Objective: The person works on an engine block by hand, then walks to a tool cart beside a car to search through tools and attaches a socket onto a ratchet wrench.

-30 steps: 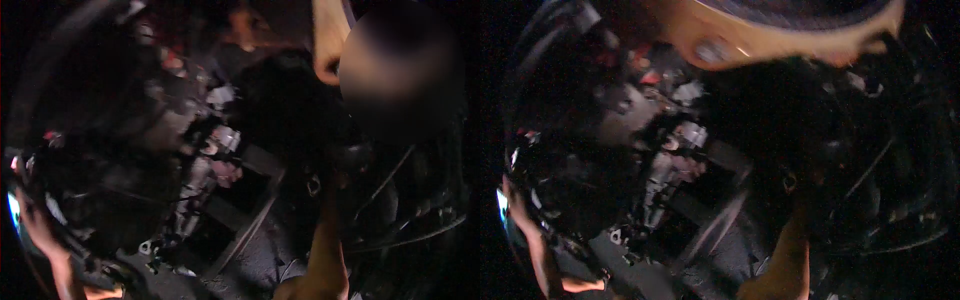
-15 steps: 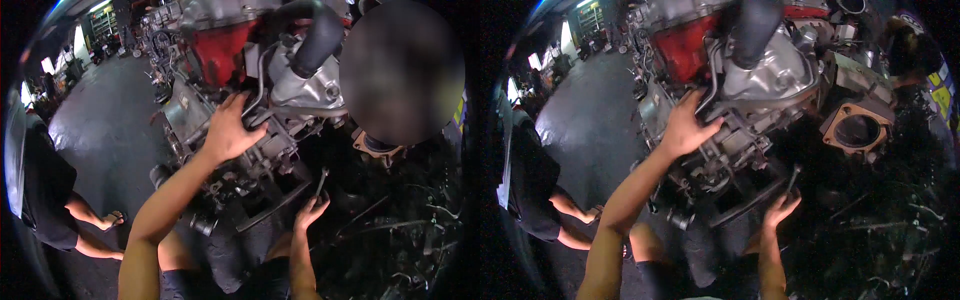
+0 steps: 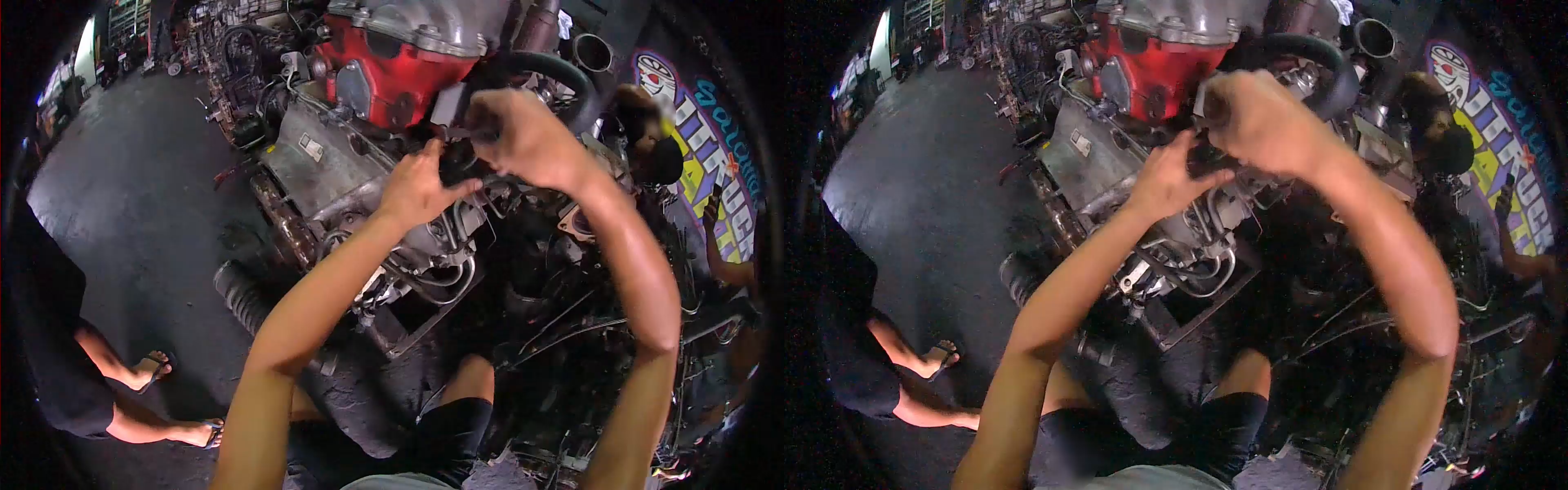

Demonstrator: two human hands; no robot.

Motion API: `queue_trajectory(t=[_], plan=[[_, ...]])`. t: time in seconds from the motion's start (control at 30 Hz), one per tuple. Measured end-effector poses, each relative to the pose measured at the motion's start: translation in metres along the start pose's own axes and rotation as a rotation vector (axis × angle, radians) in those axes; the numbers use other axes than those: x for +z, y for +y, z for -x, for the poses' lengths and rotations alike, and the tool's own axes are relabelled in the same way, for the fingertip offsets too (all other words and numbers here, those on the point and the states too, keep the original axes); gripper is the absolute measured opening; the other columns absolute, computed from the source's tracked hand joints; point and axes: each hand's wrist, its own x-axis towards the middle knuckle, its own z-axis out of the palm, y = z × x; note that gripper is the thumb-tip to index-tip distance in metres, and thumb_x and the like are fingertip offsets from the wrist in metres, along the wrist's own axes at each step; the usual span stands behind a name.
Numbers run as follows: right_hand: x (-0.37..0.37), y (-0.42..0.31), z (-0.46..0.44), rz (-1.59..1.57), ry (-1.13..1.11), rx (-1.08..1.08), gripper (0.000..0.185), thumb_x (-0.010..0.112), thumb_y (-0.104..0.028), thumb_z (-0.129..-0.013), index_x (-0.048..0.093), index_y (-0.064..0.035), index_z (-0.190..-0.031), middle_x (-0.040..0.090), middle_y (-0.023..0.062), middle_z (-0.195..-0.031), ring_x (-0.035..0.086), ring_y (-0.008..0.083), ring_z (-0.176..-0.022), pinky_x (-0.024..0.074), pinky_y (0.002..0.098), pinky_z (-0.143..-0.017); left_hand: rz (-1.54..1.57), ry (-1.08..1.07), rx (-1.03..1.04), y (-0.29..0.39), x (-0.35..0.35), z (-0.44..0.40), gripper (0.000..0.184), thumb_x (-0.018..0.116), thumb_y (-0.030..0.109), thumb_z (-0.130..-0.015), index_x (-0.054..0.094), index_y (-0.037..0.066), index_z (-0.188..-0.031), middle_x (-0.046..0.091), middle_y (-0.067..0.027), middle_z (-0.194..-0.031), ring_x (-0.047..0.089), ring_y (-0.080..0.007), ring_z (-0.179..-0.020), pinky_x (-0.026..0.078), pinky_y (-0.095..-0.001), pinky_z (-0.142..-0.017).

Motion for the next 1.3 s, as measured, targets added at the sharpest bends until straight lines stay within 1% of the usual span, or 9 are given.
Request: queue_trajectory(t=[0.07, 0.27, 0.43, 0.67, 0.77, 0.87, 1.0, 1.17, 1.3], plan=[[-0.01, -0.009, -0.024, -0.354, -0.181, 0.229, 0.021, 0.067, -0.01, -0.074, 0.059, 0.007, -0.084, 0.063, 0.0235, -0.073, 0.064, 0.0391, -0.071, 0.0509, 0.0434, -0.066, 0.03, -0.055, 0.019, -0.001, -0.004, 0.001, 0.079, 0.071, 0.054, -0.075, 0.049, -0.002, -0.125, 0.061, -0.0246, -0.114, 0.059, -0.0418, -0.104, 0.048, -0.0459, -0.09], [0.01, 0.001, -0.045, 0.115, 0.109, -0.292, 0.024, 0.066, -0.012, -0.08, 0.057, 0.0046, -0.096, 0.061, 0.0261, -0.077, 0.061, 0.0444, -0.078, 0.0488, 0.0457, -0.067, 0.07, -0.12, -0.026, -0.012, -0.01, -0.024, 0.031, 0.062, 0.029, -0.085, 0.067, 0.004, -0.103, 0.067, -0.0221, -0.095, 0.064, -0.0376, -0.095, 0.049, -0.0452, -0.084], [0.028, 0.019, -0.052, -0.044, 0.032, -0.025, 0.029, 0.063, -0.012, -0.083, 0.051, 0.0046, -0.103, 0.06, 0.0288, -0.081, 0.057, 0.0481, -0.085, 0.0467, 0.0504, -0.07, 0.212, -0.291, 0.14, -0.041, -0.008, -0.039, 0.029, 0.063, 0.017, -0.081, 0.066, 0.004, -0.106, 0.068, -0.0177, -0.102, 0.065, -0.0336, -0.098, 0.049, -0.0412, -0.087], [0.067, 0.013, -0.039, 0.348, 0.16, -0.339, 0.028, 0.064, -0.011, -0.077, 0.048, -0.0045, -0.099, 0.061, 0.0203, -0.079, 0.062, 0.0414, -0.074, 0.0502, 0.0476, -0.061, 0.622, -0.037, 0.082, -0.037, -0.018, -0.018, 0.035, 0.076, 0.026, -0.076, 0.066, -0.001, -0.095, 0.07, -0.013, -0.091, 0.067, -0.0206, -0.088, 0.051, -0.034, -0.08], [0.09, -0.001, -0.029, 0.359, 0.242, -0.32, 0.025, 0.062, -0.014, -0.077, 0.051, -0.0068, -0.098, 0.058, 0.0171, -0.085, 0.062, 0.0384, -0.072, 0.0506, 0.0457, -0.058, 0.422, 0.048, 0.218, -0.057, -0.017, -0.019, 0.027, 0.071, 0.023, -0.077, 0.065, -0.002, -0.084, 0.069, -0.0129, -0.081, 0.067, -0.0221, -0.078, 0.052, -0.0354, -0.071], [0.111, -0.008, -0.027, 0.359, 0.268, -0.271, 0.024, 0.06, -0.014, -0.076, 0.054, -0.0067, -0.098, 0.059, 0.0157, -0.085, 0.065, 0.0349, -0.072, 0.0532, 0.0444, -0.058, 0.2, 0.167, 0.034, -0.064, -0.014, -0.002, 0.039, 0.067, 0.026, -0.082, 0.057, 0.001, -0.11, 0.062, -0.016, -0.106, 0.058, -0.0289, -0.102, 0.046, -0.043, -0.089], [0.109, -0.004, -0.033, 0.267, 0.195, -0.22, 0.021, 0.059, -0.021, -0.077, 0.061, -0.0066, -0.092, 0.063, 0.0167, -0.086, 0.067, 0.0323, -0.074, 0.0546, 0.0441, -0.06, 0.148, 0.177, 0.01, -0.068, -0.006, 0.025, 0.039, 0.064, 0.027, -0.084, 0.057, 0.0, -0.112, 0.062, -0.0166, -0.108, 0.057, -0.0281, -0.103, 0.046, -0.0424, -0.089], [0.084, -0.012, -0.016, 0.108, 0.348, -0.171, 0.052, 0.067, -0.019, -0.07, 0.056, -0.0035, -0.118, 0.055, 0.024, -0.117, 0.064, 0.0335, -0.09, 0.054, 0.0445, -0.07, -0.08, 0.123, -0.071, -0.064, -0.013, 0.032, 0.039, 0.061, 0.027, -0.088, 0.058, -0.002, -0.113, 0.061, -0.0173, -0.111, 0.056, -0.0271, -0.104, 0.045, -0.0418, -0.09], [0.033, -0.021, 0.028, -0.297, 0.139, -0.086, 0.059, 0.072, -0.017, -0.066, 0.054, -0.0036, -0.12, 0.048, 0.0245, -0.127, 0.059, 0.0357, -0.097, 0.0519, 0.0448, -0.076, -0.237, 0.021, -0.213, -0.059, -0.021, 0.039, 0.039, 0.059, 0.027, -0.09, 0.058, -0.003, -0.115, 0.06, -0.0178, -0.113, 0.056, -0.0263, -0.105, 0.045, -0.0412, -0.091]])
